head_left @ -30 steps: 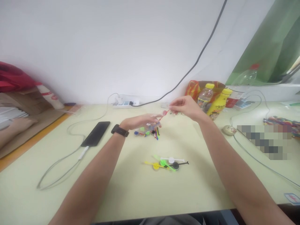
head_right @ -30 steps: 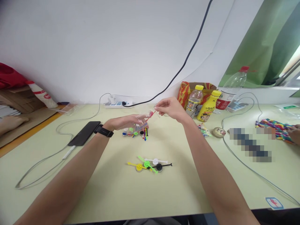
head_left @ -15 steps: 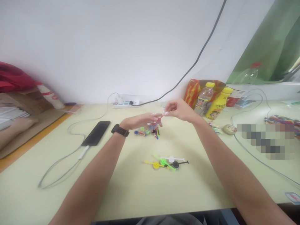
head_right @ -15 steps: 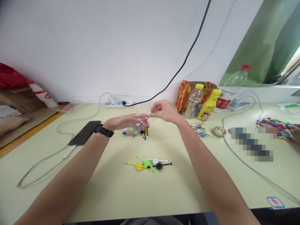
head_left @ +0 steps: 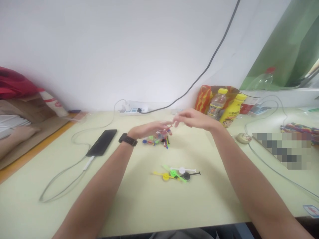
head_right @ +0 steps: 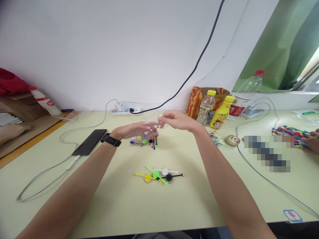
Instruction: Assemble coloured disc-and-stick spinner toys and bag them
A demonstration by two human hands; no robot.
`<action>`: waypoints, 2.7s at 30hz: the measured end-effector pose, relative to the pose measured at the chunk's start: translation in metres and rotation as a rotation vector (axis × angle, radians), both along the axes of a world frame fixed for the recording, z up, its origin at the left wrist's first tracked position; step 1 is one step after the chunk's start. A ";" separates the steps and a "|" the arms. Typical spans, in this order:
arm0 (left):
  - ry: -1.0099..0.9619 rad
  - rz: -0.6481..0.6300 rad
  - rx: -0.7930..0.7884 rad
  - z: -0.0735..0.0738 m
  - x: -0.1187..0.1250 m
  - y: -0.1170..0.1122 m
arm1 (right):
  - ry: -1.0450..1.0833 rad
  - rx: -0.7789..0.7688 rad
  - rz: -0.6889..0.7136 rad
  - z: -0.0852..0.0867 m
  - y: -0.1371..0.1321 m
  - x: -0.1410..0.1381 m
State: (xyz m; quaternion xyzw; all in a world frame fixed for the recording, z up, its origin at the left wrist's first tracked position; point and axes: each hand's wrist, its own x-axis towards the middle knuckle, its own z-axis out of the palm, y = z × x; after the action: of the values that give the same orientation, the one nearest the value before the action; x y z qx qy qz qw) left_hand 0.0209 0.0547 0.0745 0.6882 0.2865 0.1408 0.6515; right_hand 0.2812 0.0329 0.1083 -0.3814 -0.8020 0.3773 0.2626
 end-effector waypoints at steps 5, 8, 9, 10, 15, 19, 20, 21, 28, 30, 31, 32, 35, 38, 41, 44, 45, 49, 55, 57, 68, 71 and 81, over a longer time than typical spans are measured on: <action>-0.024 0.023 -0.054 -0.005 -0.002 0.002 | 0.060 0.056 0.047 0.007 0.000 0.010; -0.058 0.046 -0.160 -0.009 -0.004 0.005 | 0.115 0.119 -0.019 0.014 -0.006 0.011; -0.068 0.047 -0.187 -0.010 -0.004 0.007 | 0.126 0.132 -0.026 0.017 -0.008 0.011; -0.075 0.047 -0.207 -0.011 -0.003 0.008 | 0.134 0.144 -0.031 0.018 -0.010 0.011; -0.086 0.060 -0.267 -0.013 0.004 0.007 | 0.181 0.228 -0.093 0.019 -0.012 0.006; -0.171 0.238 -0.311 -0.013 0.005 -0.003 | 0.263 0.322 -0.245 0.019 -0.009 0.010; -0.191 0.311 -0.300 -0.014 0.002 -0.007 | 0.265 0.347 -0.283 0.020 -0.009 0.013; -0.215 0.385 -0.281 -0.016 -0.001 -0.010 | 0.246 0.357 -0.298 0.022 -0.010 0.015; -0.379 0.744 -0.111 -0.051 -0.029 -0.039 | -0.311 -0.072 0.366 0.009 -0.021 -0.017; -0.371 0.825 -0.073 -0.061 -0.031 -0.046 | -0.462 -0.123 0.509 -0.005 -0.024 -0.042; -0.356 0.849 -0.060 -0.064 -0.032 -0.048 | -0.541 -0.127 0.528 -0.013 -0.026 -0.054; -0.341 0.866 -0.047 -0.068 -0.032 -0.049 | -0.605 -0.125 0.537 -0.020 -0.028 -0.064; -0.336 0.899 -0.025 -0.073 -0.032 -0.048 | -0.692 -0.141 0.560 -0.036 -0.034 -0.086; -0.370 0.976 -0.035 -0.074 -0.035 -0.044 | -0.689 -0.165 0.592 -0.046 -0.035 -0.092; -0.378 1.057 0.004 -0.073 -0.039 -0.041 | -0.579 -0.197 0.631 -0.051 -0.031 -0.092; -0.353 1.055 0.078 -0.074 -0.040 -0.042 | -0.360 -0.217 0.641 -0.046 -0.028 -0.087; -0.339 1.032 0.092 -0.075 -0.039 -0.043 | -0.279 -0.210 0.624 -0.041 -0.028 -0.084; -0.282 0.909 0.153 -0.075 -0.031 -0.050 | 0.030 -0.122 0.435 -0.015 -0.027 -0.065; -0.172 0.820 0.288 -0.074 -0.017 -0.063 | 0.526 0.274 -0.150 0.010 -0.021 -0.040; -0.180 0.772 0.323 -0.074 -0.012 -0.067 | 0.563 0.438 -0.291 0.011 -0.019 -0.037; -0.261 0.718 0.306 -0.073 -0.003 -0.078 | 0.211 0.640 -0.152 0.003 -0.024 -0.045; -0.274 0.727 0.312 -0.076 -0.004 -0.076 | 0.149 0.603 -0.082 0.002 -0.025 -0.047; -0.314 0.702 0.247 -0.076 -0.004 -0.078 | 0.127 0.682 -0.091 0.004 -0.029 -0.048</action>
State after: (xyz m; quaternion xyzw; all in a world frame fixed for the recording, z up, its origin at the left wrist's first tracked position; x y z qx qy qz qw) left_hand 0.0173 -0.0229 -0.0010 0.5917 0.3820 0.4915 0.5123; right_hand 0.2331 0.0037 0.1127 -0.2831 -0.8461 0.0984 0.4407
